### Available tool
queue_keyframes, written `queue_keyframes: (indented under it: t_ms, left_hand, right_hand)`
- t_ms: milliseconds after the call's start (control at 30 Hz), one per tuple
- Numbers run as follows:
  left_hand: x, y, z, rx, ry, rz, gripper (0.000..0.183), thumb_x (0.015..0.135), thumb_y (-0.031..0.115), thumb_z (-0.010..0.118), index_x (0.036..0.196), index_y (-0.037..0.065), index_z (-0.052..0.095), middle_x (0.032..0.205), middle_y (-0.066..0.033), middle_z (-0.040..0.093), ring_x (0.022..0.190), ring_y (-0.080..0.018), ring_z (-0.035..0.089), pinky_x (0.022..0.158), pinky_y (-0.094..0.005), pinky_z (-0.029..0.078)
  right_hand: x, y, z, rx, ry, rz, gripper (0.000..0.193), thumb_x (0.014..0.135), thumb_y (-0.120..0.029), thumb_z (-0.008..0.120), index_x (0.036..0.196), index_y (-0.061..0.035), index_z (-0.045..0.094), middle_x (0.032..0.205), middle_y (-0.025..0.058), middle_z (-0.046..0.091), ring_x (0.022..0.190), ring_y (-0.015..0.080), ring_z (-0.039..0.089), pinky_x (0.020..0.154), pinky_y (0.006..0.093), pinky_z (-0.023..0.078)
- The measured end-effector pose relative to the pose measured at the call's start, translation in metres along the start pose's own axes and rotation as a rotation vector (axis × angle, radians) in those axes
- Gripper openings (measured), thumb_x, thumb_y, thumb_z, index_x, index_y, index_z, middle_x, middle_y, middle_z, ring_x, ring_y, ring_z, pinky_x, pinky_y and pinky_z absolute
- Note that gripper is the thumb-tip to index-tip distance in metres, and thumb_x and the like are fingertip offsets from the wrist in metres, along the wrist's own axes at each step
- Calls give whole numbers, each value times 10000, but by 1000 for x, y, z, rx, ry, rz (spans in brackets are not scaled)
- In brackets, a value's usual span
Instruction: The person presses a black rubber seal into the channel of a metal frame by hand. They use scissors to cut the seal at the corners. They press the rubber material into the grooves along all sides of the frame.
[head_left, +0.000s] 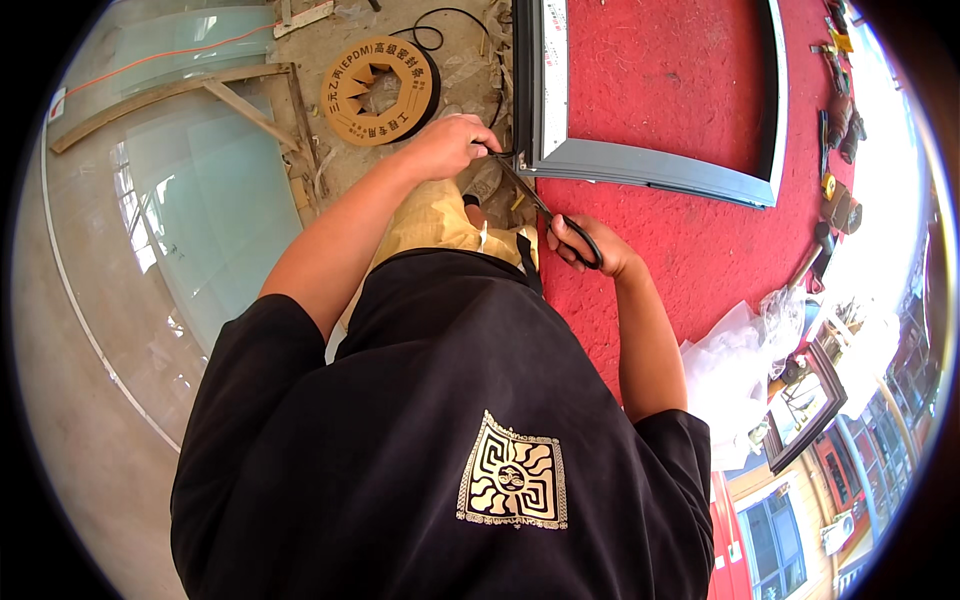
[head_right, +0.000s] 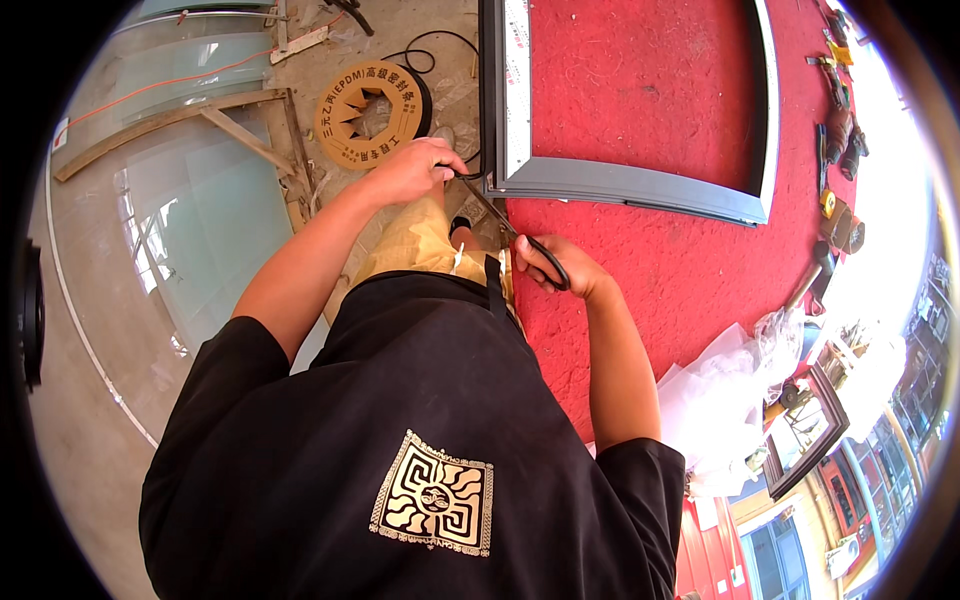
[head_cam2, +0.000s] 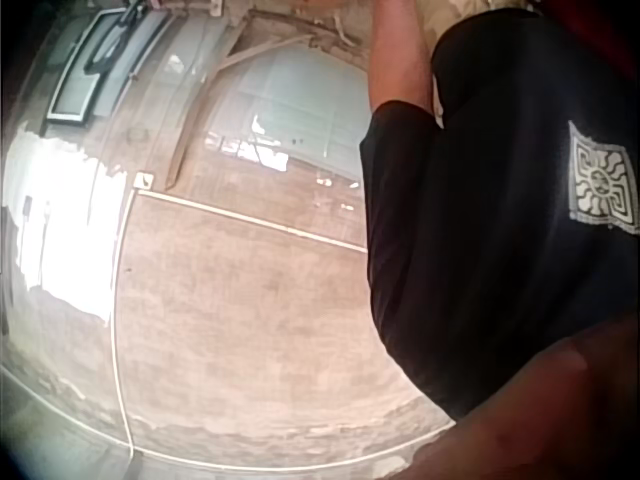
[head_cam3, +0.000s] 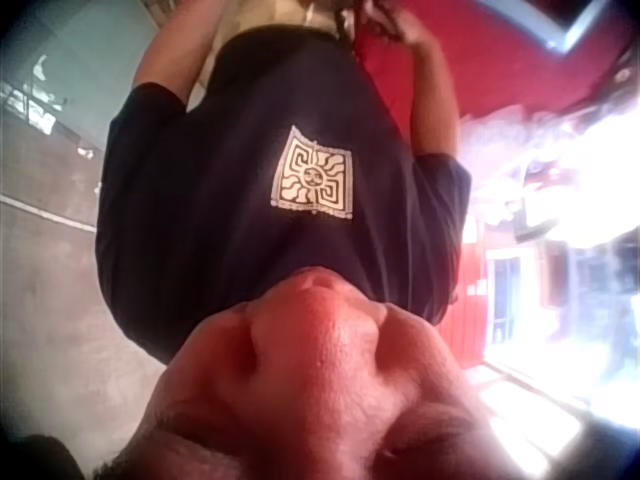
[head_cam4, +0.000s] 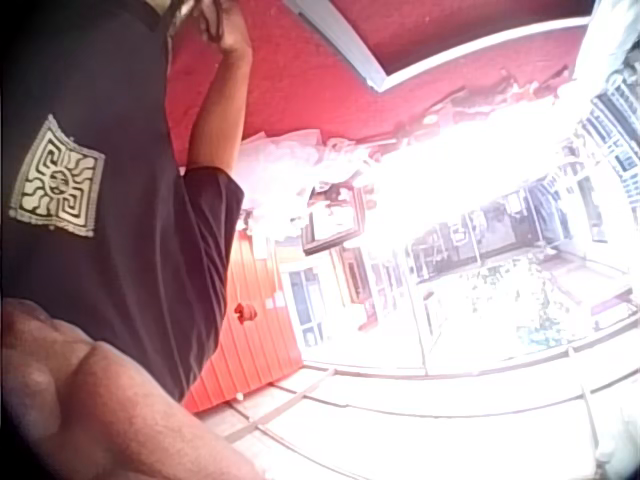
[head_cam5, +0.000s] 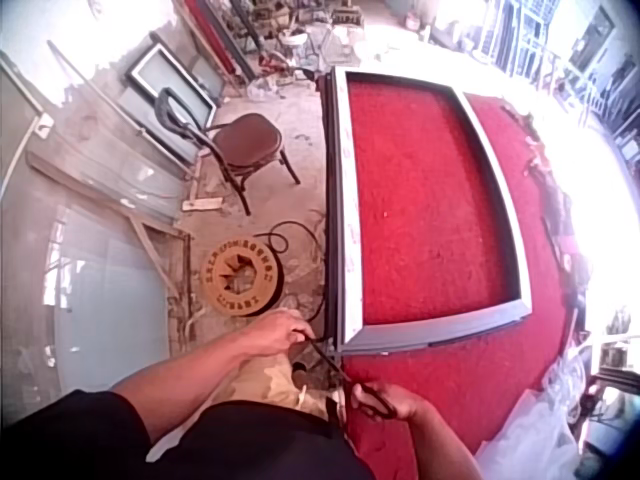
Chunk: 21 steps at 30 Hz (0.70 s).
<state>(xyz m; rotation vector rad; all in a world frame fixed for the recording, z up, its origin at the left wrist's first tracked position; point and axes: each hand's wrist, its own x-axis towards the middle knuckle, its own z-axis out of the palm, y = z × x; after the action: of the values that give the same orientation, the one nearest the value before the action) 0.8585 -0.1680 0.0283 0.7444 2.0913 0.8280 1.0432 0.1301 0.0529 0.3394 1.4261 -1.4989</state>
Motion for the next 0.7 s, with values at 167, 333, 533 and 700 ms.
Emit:
queue_keyframes:
  t_ms: [167, 333, 533, 700]
  left_hand:
    - [0, 2, -1, 1, -1, -7, 201, 1037, 144, 727, 1202, 128, 840, 1202, -114, 756, 1203, -356, 679, 1059, -478, 529]
    - [0, 1, 0, -12, -3, -14, 198, 1038, 143, 727, 1201, 126, 839, 1206, -112, 754, 1203, -357, 678, 1060, -479, 528]
    - [1, -3, 2, -16, 9, 5, 190, 1037, 141, 732, 1192, 123, 841, 1201, -113, 754, 1203, -359, 677, 1061, -483, 526]
    - [1, -10, 5, -15, 20, 11, 208, 1030, 96, 725, 1213, 99, 824, 1145, -107, 733, 1159, -326, 686, 1024, -437, 536]
  right_hand:
    - [3, 4, 0, 24, 18, -19, 845, 994, -878, 576, 902, -41, 650, 620, 7, 534, 479, 121, 515, 469, 287, 367]
    - [2, 4, 3, -38, 53, -28, 828, 994, -860, 602, 873, -42, 651, 620, 13, 547, 484, 125, 538, 467, 297, 393]
    - [1, 1, 7, -89, 88, -26, 825, 984, -848, 635, 879, -30, 665, 624, 17, 546, 486, 145, 552, 474, 313, 430]
    - [2, 2, 8, -108, 96, -24, 830, 985, -841, 641, 893, -17, 673, 633, 21, 556, 484, 150, 552, 476, 324, 446]
